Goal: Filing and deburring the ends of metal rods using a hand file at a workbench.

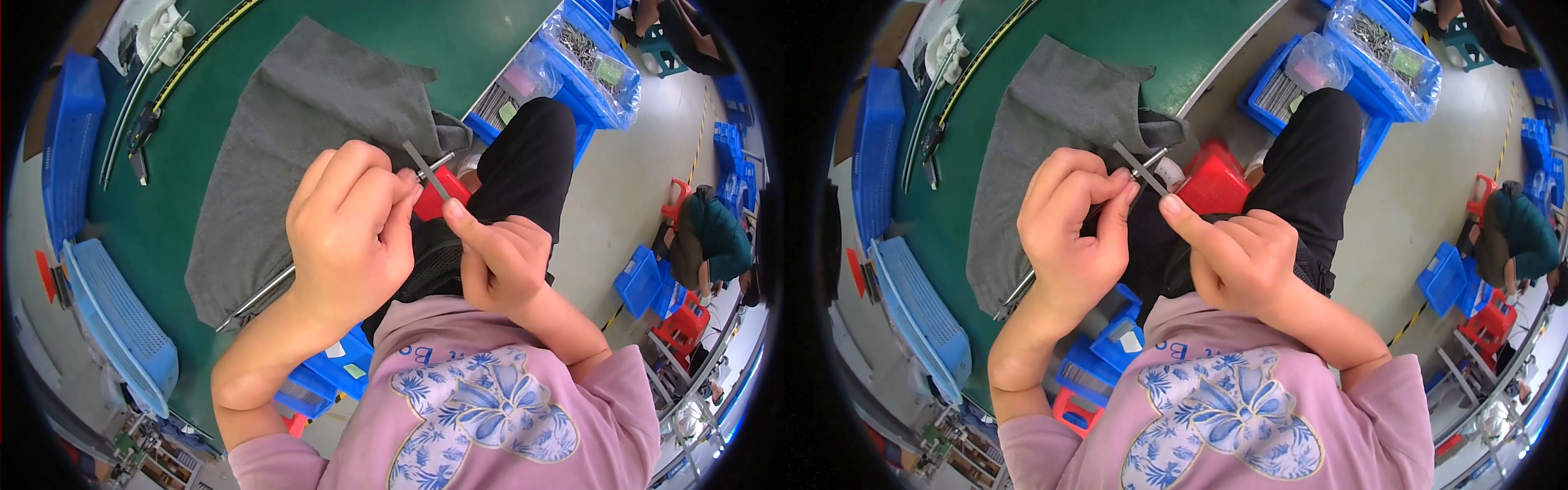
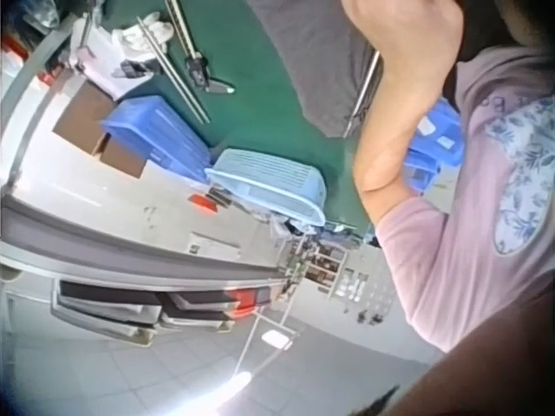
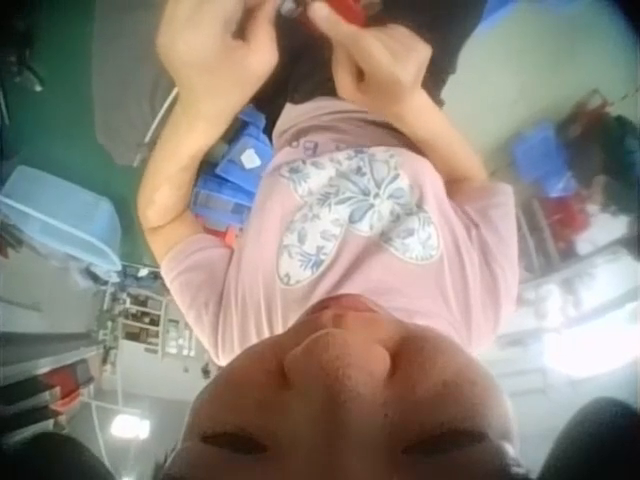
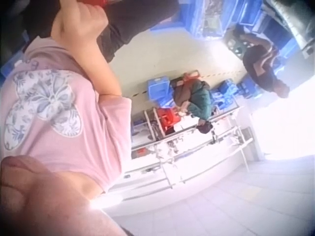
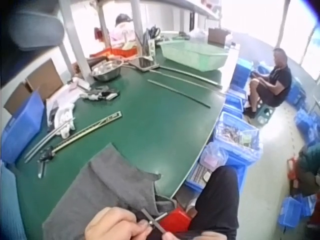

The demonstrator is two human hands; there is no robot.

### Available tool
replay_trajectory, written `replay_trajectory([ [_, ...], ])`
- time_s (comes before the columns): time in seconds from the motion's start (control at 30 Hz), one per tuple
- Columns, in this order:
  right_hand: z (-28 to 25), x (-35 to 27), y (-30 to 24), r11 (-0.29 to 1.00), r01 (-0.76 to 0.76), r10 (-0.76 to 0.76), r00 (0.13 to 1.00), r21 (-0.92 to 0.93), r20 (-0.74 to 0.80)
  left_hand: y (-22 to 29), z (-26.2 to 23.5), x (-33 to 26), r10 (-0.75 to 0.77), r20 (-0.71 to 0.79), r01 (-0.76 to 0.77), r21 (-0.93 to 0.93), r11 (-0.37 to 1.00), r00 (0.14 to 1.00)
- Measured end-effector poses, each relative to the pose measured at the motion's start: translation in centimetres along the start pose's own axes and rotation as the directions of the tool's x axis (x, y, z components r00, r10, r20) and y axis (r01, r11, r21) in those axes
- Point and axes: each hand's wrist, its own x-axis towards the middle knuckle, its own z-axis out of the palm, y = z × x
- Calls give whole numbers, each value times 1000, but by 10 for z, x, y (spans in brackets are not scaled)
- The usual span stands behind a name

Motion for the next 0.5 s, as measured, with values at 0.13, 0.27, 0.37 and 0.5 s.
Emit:
replay_trajectory([
  [0.13, 7, 23, -2, 1000, 4, -3, 1000, 21, -25, -2, 0, 3, 31, -14, -31, 11, 999, 999],
  [0.27, -11, 5, -8, 998, -51, 53, 996, -26, 78, -4, 0, 2, 31, -10, -31, 15, 999, 999],
  [0.37, -4, 28, -10, 1000, -27, 27, 1000, 1, 0, -2, 1, 2, 53, -12, -53, 27, 998, 998],
  [0.5, -9, 7, -11, 997, -56, 58, 997, -54, 52, -2, 2, 1, 31, -17, -30, 7, 1000, 999],
])
